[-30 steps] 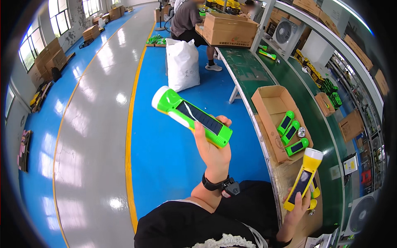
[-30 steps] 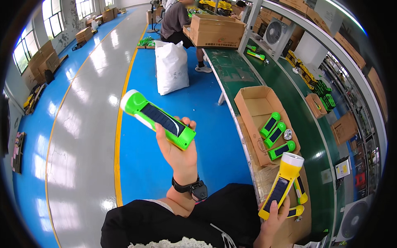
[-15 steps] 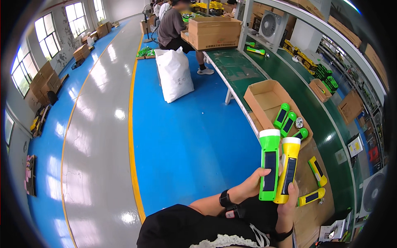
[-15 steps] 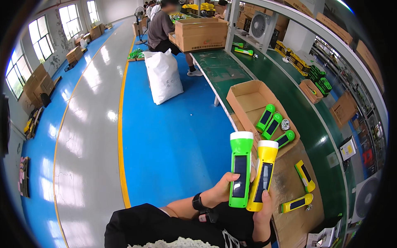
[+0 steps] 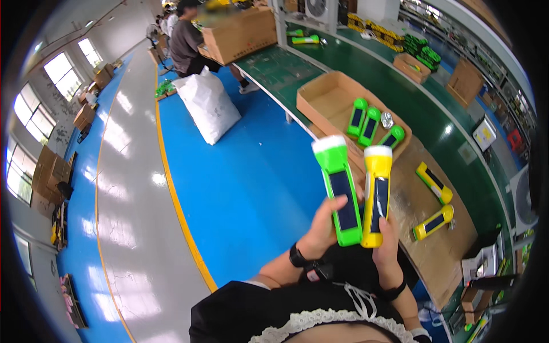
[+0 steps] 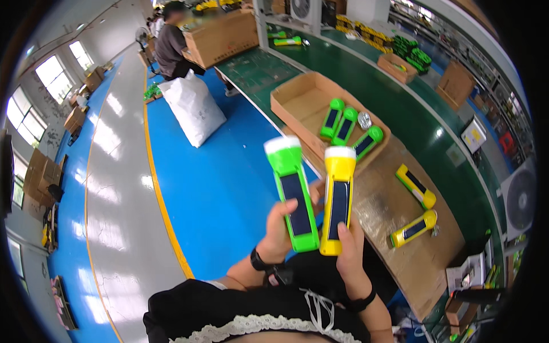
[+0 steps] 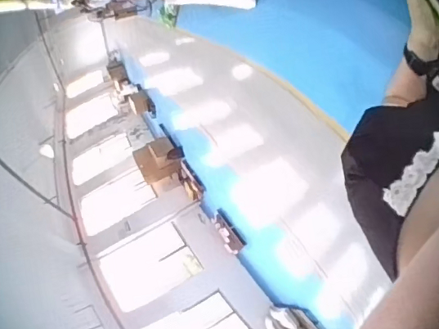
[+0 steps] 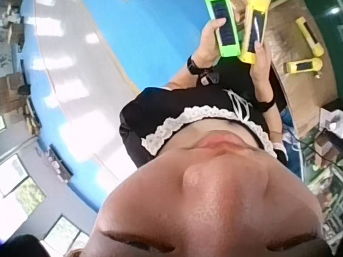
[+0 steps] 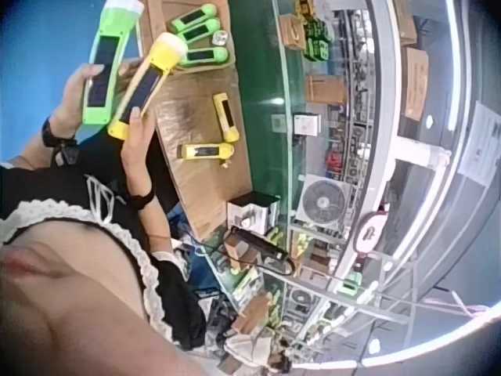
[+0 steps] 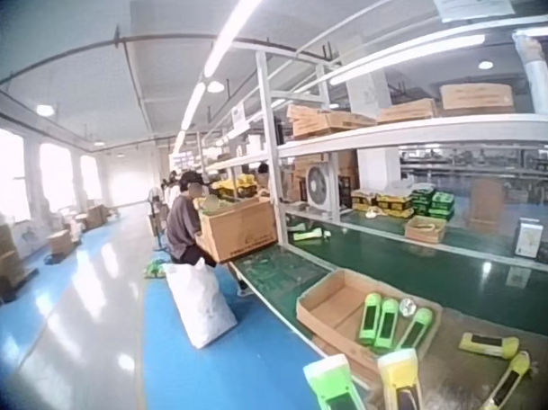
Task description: Assemble flashlight components and test functionality using an electric screwdriver.
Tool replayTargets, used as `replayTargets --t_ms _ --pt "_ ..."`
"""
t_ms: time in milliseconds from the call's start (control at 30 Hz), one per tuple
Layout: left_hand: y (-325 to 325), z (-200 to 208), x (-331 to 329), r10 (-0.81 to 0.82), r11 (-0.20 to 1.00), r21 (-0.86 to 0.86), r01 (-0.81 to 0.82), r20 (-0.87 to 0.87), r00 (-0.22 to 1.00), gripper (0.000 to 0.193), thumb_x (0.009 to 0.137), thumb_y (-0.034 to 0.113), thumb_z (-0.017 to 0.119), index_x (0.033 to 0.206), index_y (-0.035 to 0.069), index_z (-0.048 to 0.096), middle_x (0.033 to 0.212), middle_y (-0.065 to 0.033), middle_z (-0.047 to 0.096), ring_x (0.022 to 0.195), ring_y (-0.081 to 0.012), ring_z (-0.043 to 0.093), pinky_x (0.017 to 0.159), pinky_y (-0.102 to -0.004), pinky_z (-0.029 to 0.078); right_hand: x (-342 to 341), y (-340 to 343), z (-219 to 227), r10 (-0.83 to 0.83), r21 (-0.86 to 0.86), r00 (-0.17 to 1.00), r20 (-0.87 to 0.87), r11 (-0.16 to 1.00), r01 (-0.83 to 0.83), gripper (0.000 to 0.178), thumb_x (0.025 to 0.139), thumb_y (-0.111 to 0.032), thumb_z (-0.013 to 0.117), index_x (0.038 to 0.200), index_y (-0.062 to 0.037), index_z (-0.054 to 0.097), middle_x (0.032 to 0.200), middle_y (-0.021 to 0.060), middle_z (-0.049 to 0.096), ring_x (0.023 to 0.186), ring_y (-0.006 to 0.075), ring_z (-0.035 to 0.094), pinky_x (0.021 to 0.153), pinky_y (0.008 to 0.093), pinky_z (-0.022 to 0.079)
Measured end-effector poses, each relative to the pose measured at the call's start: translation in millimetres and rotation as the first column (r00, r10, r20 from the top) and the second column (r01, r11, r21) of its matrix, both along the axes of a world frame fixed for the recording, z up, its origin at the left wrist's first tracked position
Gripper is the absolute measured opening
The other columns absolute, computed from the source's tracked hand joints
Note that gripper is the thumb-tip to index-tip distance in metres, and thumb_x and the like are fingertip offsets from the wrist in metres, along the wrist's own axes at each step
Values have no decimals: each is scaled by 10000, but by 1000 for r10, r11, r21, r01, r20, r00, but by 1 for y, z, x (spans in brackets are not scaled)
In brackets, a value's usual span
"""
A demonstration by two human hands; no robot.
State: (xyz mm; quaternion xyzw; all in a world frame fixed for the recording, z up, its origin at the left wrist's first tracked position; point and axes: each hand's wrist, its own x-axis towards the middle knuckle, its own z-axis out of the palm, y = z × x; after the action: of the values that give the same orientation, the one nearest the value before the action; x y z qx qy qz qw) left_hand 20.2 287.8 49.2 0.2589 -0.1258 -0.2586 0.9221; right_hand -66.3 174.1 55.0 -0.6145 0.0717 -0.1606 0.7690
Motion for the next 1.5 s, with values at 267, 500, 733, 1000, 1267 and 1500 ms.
replayTargets --t_ms 267,500,733,1000,1267,1500 --pt "19 61 20 143 978 -148 -147 -35 989 445 684 318 570 979 -12 534 1334 -269 413 1308 -367 351 1084 -427 257 -14 -12 15 -53 56 994 99 997 48 418 889 -326 474 1141 1 413 803 169 578 611 208 579 545 301 489" --pt "18 76 6 80 932 -355 -76 -2 997 443 737 245 553 1086 -26 518 1171 -212 519 1205 -350 453 1028 -423 332 -23 -14 18 -89 22 992 85 996 88 433 896 -345 407 1125 17 465 808 141 546 608 186 526 506 275 431" --pt "16 77 2 48 951 -299 -75 -97 994 432 749 262 544 1073 -24 523 1158 -191 526 1185 -337 473 974 -387 365 -24 -16 17 -98 -3 992 84 995 99 420 880 -337 431 1107 16 455 794 156 540 596 189 521 492 276 429" --pt "6 79 1 84 958 -271 -95 -53 995 415 735 207 567 1090 3 500 1081 -148 547 1180 -322 464 988 -390 361 -24 -20 15 -115 -37 988 101 992 120 421 876 -327 437 1119 17 440 771 158 538 584 188 518 481 270 423" --pt "3 79 -2 106 969 -223 -107 -18 994 365 748 165 565 1074 10 510 1000 -119 572 1128 -300 494 990 -388 366 -26 -19 17 -140 -26 985 97 989 143 416 874 -320 435 1107 25 449 775 162 546 583 188 521 483 271 425" --pt "-7 75 -9 137 990 -13 -138 -68 988 448 773 252 530 1087 -66 511 1197 -262 519 1185 -380 481 1011 -432 364 -33 -23 15 -110 -5 983 144 994 112 435 863 -319 468 1137 16 434 826 157 547 631 196 544 497 280 446"
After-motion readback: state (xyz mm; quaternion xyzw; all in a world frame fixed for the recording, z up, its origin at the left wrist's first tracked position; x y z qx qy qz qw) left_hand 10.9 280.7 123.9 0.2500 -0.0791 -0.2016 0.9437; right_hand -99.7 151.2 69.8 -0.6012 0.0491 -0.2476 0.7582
